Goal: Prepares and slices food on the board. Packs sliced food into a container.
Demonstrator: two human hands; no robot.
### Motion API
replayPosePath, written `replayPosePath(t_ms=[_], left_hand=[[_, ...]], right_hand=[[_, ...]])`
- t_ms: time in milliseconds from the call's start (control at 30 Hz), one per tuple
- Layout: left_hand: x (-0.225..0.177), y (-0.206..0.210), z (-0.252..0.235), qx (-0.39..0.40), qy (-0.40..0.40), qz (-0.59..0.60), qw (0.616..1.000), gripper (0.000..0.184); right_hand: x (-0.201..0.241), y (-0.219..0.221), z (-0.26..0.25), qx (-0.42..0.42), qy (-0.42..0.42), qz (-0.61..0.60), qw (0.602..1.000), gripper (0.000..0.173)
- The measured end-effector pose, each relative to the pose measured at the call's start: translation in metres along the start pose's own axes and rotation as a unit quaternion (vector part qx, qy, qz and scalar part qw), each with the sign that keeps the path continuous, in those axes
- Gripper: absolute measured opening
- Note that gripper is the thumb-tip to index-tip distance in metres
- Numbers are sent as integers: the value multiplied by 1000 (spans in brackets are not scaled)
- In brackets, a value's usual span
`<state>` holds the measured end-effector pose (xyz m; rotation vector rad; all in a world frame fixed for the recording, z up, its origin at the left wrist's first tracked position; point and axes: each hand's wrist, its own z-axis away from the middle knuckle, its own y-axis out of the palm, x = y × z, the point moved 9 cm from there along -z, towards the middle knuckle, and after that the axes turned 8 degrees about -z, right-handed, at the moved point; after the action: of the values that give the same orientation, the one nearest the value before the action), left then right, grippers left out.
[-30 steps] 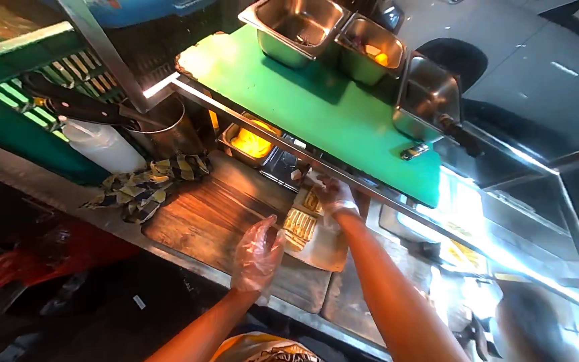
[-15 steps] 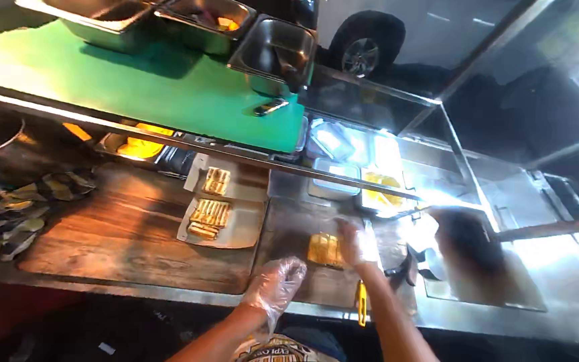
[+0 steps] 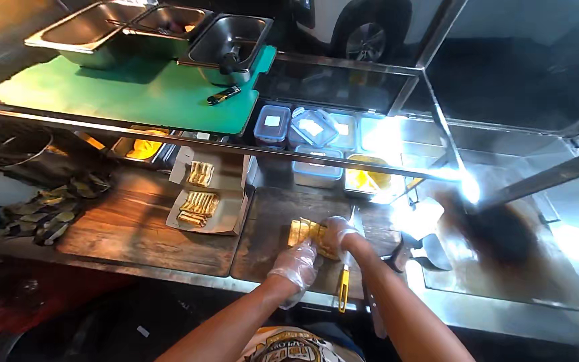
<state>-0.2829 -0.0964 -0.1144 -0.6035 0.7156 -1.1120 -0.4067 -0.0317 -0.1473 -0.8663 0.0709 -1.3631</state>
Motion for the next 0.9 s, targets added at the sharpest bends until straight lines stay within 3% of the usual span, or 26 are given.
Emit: replayPosePath(t_ms=[167, 267, 367, 433, 533, 633, 700, 767, 833, 900], left_hand=[[-3, -4, 5, 15, 3, 7, 1000, 58], [7, -5, 2, -43, 31, 97, 994, 56], [22, -18, 18, -143, 19, 237, 961, 59], [26, -23, 33, -155, 16, 320, 934, 74], [24, -22, 51, -125, 42, 528, 839, 94], [59, -21, 69, -165, -19, 657, 736, 66], [109, -24, 80, -210, -113, 606, 759, 47], [163, -38, 93, -223, -162, 472, 837, 40], [211, -62, 103, -246, -160, 367, 882, 36], [253, -85, 101, -311, -106, 324, 887, 40]], right_hand=[[-8, -6, 1, 36, -25, -73, 996, 33], [-27, -12, -1, 36, -64, -178, 981, 38], [-40, -29, 25, 20, -108, -362, 926, 39], [-31, -37, 45, 9, -110, -470, 876, 39], [19, -32, 65, 13, -127, -569, 812, 36], [81, 1, 62, 26, -135, -612, 779, 39], [122, 22, 53, 13, -145, -597, 789, 39], [168, 30, 43, -24, -191, -523, 830, 36], [219, 30, 34, -63, -278, -431, 856, 35], [260, 25, 23, -139, -358, -324, 865, 35]])
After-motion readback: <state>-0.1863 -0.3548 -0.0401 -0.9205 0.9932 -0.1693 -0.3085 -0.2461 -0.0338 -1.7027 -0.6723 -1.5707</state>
